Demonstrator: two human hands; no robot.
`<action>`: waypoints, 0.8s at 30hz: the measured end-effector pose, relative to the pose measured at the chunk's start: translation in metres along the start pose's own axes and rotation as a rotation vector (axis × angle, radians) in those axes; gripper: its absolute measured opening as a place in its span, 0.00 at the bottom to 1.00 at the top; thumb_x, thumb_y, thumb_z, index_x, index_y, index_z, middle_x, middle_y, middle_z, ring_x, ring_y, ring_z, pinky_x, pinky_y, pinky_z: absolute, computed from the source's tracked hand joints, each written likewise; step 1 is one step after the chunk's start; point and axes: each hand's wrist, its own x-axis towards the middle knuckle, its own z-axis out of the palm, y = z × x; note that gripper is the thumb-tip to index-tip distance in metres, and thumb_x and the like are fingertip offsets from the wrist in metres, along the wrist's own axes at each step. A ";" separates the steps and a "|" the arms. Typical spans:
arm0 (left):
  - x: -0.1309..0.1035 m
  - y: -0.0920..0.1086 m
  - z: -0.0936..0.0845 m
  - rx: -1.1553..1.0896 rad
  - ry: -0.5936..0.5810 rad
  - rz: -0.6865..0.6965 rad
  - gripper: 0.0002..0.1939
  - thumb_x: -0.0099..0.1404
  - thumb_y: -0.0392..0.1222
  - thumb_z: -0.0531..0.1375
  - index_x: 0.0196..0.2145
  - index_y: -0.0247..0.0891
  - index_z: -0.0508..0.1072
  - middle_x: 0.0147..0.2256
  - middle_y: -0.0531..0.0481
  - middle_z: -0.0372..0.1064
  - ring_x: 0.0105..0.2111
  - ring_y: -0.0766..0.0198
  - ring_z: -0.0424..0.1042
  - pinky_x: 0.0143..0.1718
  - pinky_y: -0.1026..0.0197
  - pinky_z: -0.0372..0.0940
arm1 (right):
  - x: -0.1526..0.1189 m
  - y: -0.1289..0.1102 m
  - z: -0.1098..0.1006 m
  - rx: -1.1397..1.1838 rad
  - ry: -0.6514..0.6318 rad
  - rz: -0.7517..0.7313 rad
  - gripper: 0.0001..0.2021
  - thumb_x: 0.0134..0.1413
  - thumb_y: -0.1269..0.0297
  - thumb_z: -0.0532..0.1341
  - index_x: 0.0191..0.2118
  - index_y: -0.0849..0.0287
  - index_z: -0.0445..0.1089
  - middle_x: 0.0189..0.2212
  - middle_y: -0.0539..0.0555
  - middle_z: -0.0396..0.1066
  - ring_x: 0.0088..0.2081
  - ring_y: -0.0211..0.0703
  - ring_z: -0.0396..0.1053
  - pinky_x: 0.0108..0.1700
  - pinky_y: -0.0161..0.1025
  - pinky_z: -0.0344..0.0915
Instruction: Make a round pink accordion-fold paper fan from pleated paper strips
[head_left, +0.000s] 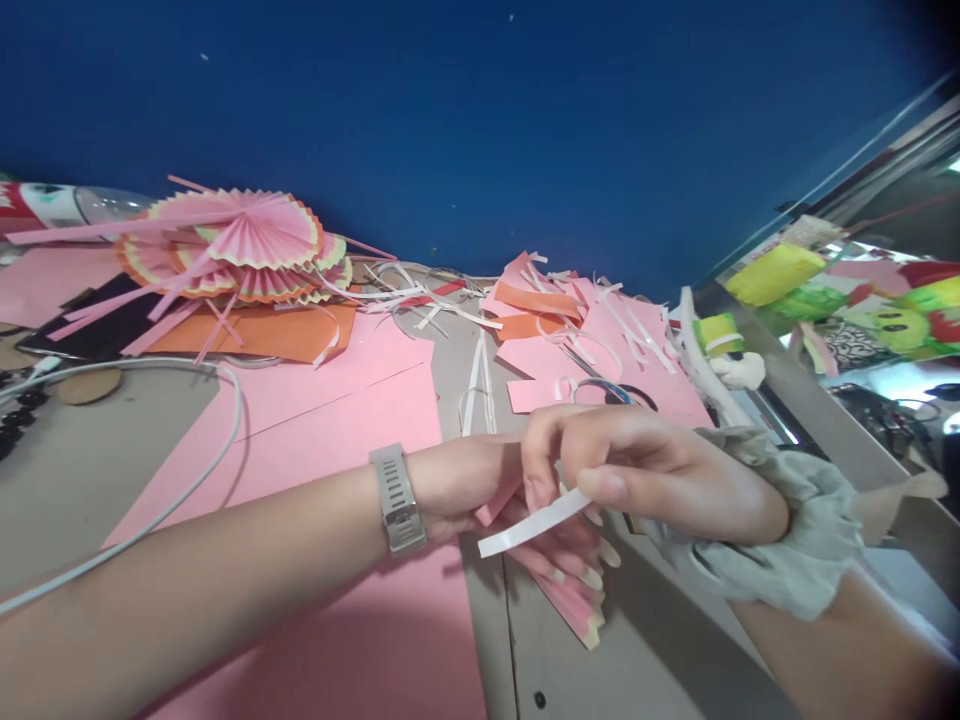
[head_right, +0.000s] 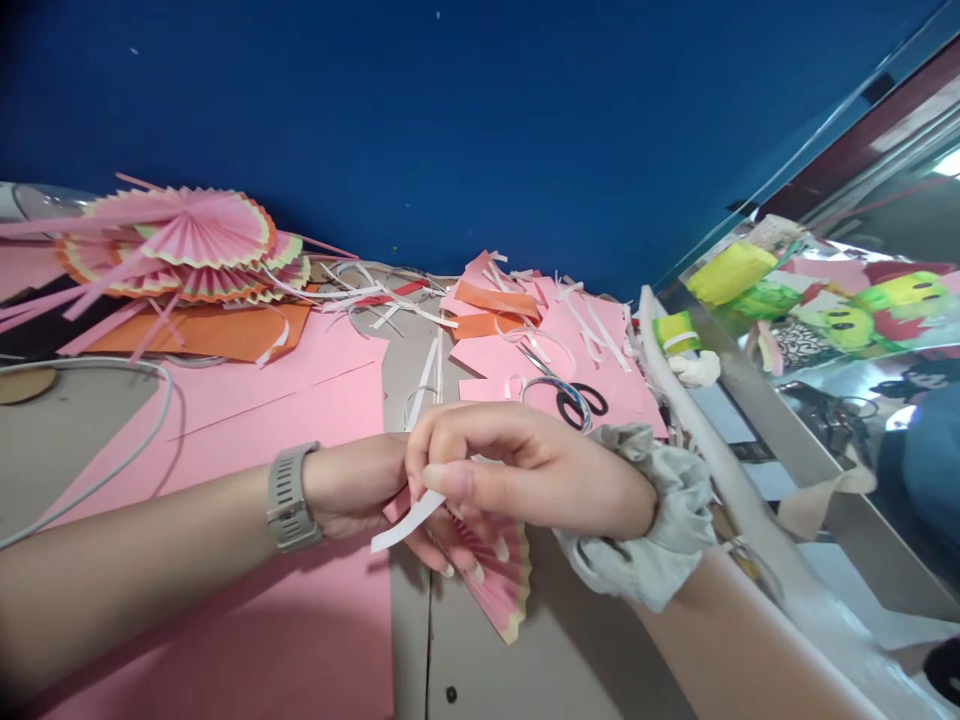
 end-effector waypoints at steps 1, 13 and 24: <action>-0.001 0.000 0.000 0.012 0.000 -0.019 0.13 0.60 0.32 0.48 0.27 0.28 0.72 0.23 0.44 0.71 0.21 0.67 0.72 0.26 0.65 0.68 | 0.000 0.000 0.001 -0.024 -0.004 0.003 0.13 0.60 0.62 0.53 0.25 0.57 0.64 0.31 0.53 0.64 0.34 0.41 0.68 0.42 0.43 0.65; -0.003 -0.003 -0.008 0.191 -0.019 0.047 0.12 0.63 0.42 0.50 0.23 0.37 0.57 0.12 0.64 0.46 0.11 0.78 0.40 0.15 0.74 0.48 | -0.013 0.000 0.000 -0.252 0.077 -0.057 0.12 0.60 0.66 0.53 0.25 0.58 0.62 0.31 0.52 0.66 0.32 0.36 0.65 0.38 0.36 0.64; 0.002 -0.008 -0.006 0.400 0.256 0.212 0.16 0.66 0.50 0.48 0.24 0.40 0.54 0.13 0.63 0.45 0.13 0.74 0.46 0.15 0.70 0.48 | -0.034 0.008 0.006 -0.532 0.320 0.094 0.09 0.59 0.67 0.53 0.29 0.56 0.66 0.33 0.51 0.68 0.38 0.38 0.68 0.42 0.37 0.63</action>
